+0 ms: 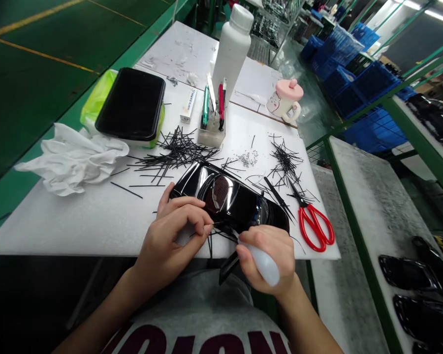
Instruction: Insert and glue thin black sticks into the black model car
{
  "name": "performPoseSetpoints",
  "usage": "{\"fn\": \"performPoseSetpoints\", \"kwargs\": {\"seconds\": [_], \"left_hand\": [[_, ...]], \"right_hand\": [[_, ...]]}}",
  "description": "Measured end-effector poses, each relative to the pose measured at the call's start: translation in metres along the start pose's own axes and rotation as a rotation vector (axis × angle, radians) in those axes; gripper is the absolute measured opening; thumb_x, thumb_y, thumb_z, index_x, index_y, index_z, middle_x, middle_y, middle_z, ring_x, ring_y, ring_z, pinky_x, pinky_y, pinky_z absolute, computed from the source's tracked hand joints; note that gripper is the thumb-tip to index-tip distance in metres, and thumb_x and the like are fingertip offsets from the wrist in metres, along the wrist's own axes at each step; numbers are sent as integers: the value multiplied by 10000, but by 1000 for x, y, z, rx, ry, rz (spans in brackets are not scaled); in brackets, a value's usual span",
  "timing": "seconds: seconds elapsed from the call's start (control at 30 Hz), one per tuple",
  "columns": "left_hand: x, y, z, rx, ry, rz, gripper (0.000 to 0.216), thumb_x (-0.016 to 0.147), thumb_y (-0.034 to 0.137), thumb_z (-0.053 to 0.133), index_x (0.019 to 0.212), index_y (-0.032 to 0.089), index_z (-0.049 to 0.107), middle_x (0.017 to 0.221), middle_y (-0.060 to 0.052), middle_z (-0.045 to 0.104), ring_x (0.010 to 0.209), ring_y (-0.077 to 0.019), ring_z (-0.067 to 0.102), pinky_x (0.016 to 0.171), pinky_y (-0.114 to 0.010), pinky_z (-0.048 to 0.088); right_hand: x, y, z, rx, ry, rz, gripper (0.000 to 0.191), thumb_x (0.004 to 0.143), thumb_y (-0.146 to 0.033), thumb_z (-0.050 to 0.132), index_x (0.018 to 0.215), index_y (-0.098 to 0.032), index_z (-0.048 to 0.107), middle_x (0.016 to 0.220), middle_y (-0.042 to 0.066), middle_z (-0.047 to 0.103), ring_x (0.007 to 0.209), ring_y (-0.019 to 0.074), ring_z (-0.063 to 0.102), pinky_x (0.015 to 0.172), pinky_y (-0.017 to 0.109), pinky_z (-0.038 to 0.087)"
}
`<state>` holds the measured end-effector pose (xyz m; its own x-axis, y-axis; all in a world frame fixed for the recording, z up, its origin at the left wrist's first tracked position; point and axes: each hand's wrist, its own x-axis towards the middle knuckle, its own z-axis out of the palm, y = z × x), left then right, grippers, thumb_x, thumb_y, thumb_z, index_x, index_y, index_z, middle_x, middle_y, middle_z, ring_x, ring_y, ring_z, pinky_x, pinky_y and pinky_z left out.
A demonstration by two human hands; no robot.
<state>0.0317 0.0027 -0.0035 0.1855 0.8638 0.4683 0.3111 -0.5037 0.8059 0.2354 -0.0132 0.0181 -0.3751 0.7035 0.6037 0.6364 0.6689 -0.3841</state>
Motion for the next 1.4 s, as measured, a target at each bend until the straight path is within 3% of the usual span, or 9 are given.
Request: {"fn": "performPoseSetpoints", "kwargs": {"seconds": [0.83, 0.9, 1.0, 1.1, 1.2, 1.3, 1.33, 1.4], "left_hand": [[1, 0, 1, 3, 2, 0, 233, 861, 33, 570, 773, 229, 479, 796, 77, 691, 1049, -153, 630, 1266, -555, 70], [1, 0, 1, 4, 6, -4, 238, 853, 25, 567, 766, 228, 478, 795, 75, 694, 1046, -157, 630, 1263, -558, 78], [1, 0, 1, 15, 10, -2, 233, 858, 33, 562, 764, 228, 475, 798, 66, 697, 1041, -163, 631, 1257, -553, 120], [1, 0, 1, 26, 10, 9, 224, 875, 52, 560, 769, 228, 470, 799, 61, 695, 1035, -165, 632, 1252, -551, 143], [0, -2, 0, 44, 5, 17, 214, 887, 62, 553, 784, 228, 467, 811, 55, 690, 1046, -166, 627, 1246, -566, 145], [0, -4, 0, 72, 4, 38, 199, 905, 78, 539, 800, 228, 461, 813, 47, 681, 1043, -173, 628, 1228, -596, 172], [1, -5, -1, 83, 7, 47, 197, 911, 86, 536, 800, 228, 457, 807, 44, 678, 1034, -176, 632, 1222, -603, 181], [2, -7, -1, 104, 14, 65, 192, 918, 106, 537, 798, 231, 452, 797, 40, 676, 1015, -183, 642, 1221, -611, 188]], "right_hand": [[-7, 2, 0, 21, 43, 45, 86, 867, -172, 587, 857, -226, 652, 598, -13, 629, 513, 172, 609, 478, 305, 472], [-11, 4, 2, 59, 106, 96, 92, 856, -186, 601, 844, -226, 682, 616, -7, 652, 530, 173, 623, 483, 305, 475], [-14, 4, 0, 217, 325, 239, 131, 845, -282, 609, 799, -233, 722, 671, 14, 689, 547, 183, 633, 454, 315, 459], [-5, 9, -18, 444, 499, 401, 204, 841, -361, 595, 803, -230, 746, 591, 5, 642, 436, 158, 543, 402, 312, 400], [12, 37, -51, 479, 506, 525, 268, 836, -340, 655, 1052, -225, 764, 582, 10, 647, 486, 177, 570, 477, 332, 455], [25, 89, -85, 203, 433, 607, 472, 811, -327, 741, 1266, -217, 681, 933, 109, 763, 914, 262, 717, 747, 380, 548], [26, 109, -93, 81, 346, 650, 438, 841, -371, 703, 1253, -226, 677, 1080, 126, 751, 1030, 264, 696, 778, 367, 549], [25, 147, -102, 10, 254, 711, 323, 805, -374, 714, 1072, -195, 742, 1163, 150, 729, 1017, 281, 697, 755, 361, 556]]}}
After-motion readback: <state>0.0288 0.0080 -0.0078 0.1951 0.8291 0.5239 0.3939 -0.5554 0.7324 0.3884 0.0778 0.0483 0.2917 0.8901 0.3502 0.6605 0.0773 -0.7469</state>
